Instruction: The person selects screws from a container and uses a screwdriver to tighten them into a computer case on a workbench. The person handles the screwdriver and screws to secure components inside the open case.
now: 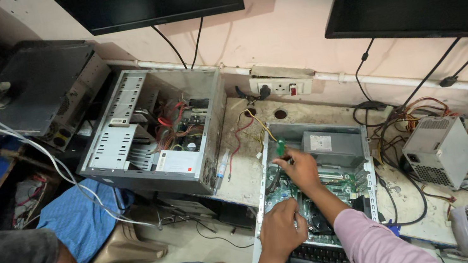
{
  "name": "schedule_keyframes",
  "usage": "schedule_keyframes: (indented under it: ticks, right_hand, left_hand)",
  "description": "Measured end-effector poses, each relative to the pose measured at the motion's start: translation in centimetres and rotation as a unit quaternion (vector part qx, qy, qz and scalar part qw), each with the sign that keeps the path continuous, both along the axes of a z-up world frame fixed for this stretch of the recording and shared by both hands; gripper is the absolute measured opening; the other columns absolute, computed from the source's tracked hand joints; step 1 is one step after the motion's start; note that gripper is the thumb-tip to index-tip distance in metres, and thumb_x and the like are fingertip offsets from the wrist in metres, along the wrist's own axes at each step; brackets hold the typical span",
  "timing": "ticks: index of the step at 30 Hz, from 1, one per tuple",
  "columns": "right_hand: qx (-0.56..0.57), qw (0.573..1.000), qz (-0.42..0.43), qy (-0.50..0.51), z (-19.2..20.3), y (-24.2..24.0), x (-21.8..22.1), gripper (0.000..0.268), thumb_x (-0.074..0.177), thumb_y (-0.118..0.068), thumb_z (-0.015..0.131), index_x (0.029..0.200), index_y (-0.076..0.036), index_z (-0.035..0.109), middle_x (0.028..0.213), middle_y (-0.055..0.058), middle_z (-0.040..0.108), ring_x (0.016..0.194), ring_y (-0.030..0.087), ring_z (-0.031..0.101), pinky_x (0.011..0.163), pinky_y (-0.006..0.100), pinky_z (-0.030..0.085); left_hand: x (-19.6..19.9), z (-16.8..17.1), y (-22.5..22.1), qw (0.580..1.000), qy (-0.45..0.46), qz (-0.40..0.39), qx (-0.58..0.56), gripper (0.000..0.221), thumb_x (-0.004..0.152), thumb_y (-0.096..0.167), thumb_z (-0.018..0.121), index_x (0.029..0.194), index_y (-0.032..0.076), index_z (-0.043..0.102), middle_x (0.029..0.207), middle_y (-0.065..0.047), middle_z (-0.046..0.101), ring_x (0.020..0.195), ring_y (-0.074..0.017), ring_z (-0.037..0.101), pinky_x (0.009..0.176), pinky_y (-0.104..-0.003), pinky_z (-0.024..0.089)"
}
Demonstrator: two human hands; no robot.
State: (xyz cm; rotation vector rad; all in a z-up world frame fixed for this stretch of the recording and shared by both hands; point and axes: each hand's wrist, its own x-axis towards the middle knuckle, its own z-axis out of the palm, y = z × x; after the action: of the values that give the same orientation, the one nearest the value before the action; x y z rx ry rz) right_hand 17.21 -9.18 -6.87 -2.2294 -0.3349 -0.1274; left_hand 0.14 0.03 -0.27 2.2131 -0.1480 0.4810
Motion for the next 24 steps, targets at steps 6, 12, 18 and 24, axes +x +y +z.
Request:
schedule_keyframes:
  ticks: [6,12,18,24]
  right_hand:
    - [0.066,0.997,0.025,-0.035,-1.4,0.2,0.7,0.025,0.082,-0.027,0.08,0.082,-0.005,0.069,0.086,0.011,0.076,0.078,0.027,0.074,0.07,0.037,0.055]
    - [0.087,0.996,-0.004,0.011,-4.2,0.8,2.2,0.037,0.075,-0.022,0.078,0.107,-0.005,0.069,0.089,0.01,0.076,0.071,0.026,0.072,0.067,0.038,0.056]
    - [0.08,0.996,0.021,0.025,-7.3,1.9,3.0,0.028,0.087,-0.027,0.073,0.107,-0.007,0.078,0.091,0.012,0.078,0.077,0.024,0.075,0.072,0.036,0.058]
    - [0.106,0.99,0.057,0.075,-7.9,1.6,3.8,0.03,0.088,-0.024,0.07,0.111,-0.005,0.071,0.093,0.013,0.079,0.082,0.025,0.079,0.074,0.036,0.059]
  left_hand:
    - [0.0,0.0,0.1,1.0,0.016,-0.003,-0.006,0.011,0.078,0.004,0.064,0.082,0.004,0.054,0.079,-0.016,0.062,0.078,-0.0384,0.066,0.068,-0.05,0.052]
    - [-0.1,-0.6,0.1,1.0,0.024,-0.014,-0.002,0.012,0.079,0.006,0.066,0.083,0.004,0.054,0.08,-0.016,0.063,0.078,-0.0394,0.065,0.068,-0.05,0.051]
    - [0.0,-1.0,0.2,0.999,0.026,-0.025,-0.006,0.012,0.08,0.006,0.065,0.087,0.003,0.055,0.082,-0.017,0.063,0.079,-0.0406,0.065,0.069,-0.051,0.051]
    - [-0.1,-1.3,0.2,1.0,0.024,-0.014,-0.003,0.012,0.079,0.007,0.064,0.086,0.004,0.054,0.083,-0.017,0.064,0.081,-0.0411,0.065,0.071,-0.052,0.052]
